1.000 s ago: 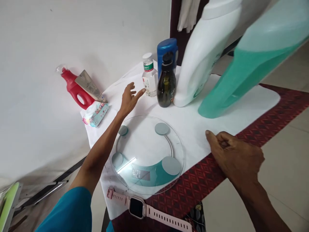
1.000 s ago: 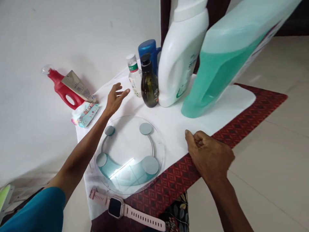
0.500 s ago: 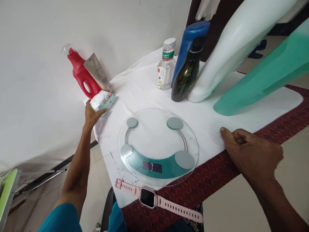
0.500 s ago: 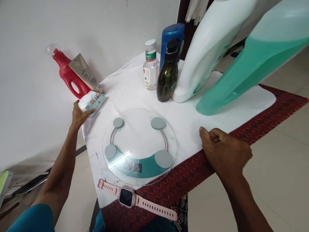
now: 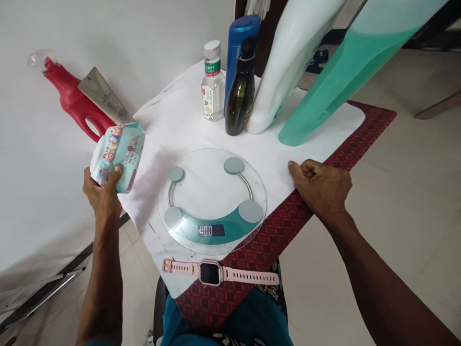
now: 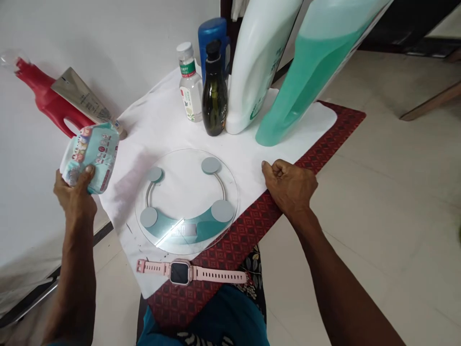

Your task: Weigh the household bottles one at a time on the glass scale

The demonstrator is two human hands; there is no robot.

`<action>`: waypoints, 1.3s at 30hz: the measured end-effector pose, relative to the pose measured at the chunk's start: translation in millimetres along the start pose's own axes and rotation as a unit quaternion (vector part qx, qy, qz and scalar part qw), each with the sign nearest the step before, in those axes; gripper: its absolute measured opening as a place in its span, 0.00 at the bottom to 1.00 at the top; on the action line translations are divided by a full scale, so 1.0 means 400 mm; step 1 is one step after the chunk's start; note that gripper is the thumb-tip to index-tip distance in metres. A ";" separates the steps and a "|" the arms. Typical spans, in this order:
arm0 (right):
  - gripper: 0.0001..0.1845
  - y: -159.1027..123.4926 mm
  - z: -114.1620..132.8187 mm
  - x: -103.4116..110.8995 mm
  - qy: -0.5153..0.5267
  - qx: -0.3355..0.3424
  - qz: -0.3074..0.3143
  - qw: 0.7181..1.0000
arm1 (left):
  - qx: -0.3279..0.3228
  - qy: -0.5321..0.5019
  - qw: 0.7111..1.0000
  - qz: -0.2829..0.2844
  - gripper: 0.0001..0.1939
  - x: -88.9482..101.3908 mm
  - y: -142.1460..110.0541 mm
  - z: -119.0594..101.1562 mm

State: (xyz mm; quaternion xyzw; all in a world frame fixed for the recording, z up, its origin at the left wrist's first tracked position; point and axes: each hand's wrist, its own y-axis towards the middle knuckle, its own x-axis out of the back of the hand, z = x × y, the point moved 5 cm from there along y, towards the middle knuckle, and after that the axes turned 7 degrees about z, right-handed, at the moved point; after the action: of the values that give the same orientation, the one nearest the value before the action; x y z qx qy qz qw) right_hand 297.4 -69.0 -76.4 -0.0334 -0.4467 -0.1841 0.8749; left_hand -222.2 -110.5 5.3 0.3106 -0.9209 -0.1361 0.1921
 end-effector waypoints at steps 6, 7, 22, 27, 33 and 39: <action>0.20 -0.008 0.008 0.007 0.004 0.004 0.003 1.000 | -0.124 0.129 0.971 0.157 0.35 -0.133 -0.229 -0.177; 0.20 -0.010 0.010 0.009 0.006 0.007 0.009 1.000 | -0.149 0.142 0.963 0.172 0.35 -0.166 -0.266 -0.189; 0.26 -0.022 0.011 0.018 0.045 0.013 0.009 0.999 | -0.204 0.124 0.930 0.280 0.43 -0.221 -0.319 -0.182; 0.25 -0.020 0.004 0.010 0.034 0.011 0.006 0.999 | -0.135 0.073 0.986 0.066 0.26 -0.123 -0.288 -0.147; 0.25 -0.020 -0.001 0.007 0.031 0.009 0.017 0.999 | -0.104 0.108 0.988 0.048 0.26 -0.111 -0.283 -0.122; 0.25 -0.016 -0.001 0.009 0.042 0.016 0.011 0.999 | -0.152 0.146 0.950 0.232 0.45 -0.205 -0.321 -0.173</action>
State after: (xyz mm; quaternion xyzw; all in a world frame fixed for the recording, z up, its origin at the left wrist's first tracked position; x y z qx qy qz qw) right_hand 297.4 -76.2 -74.3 -0.0160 -0.4118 -0.1687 0.8954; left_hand -64.9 -167.1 -2.6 0.0718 -0.8977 -0.1796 0.3960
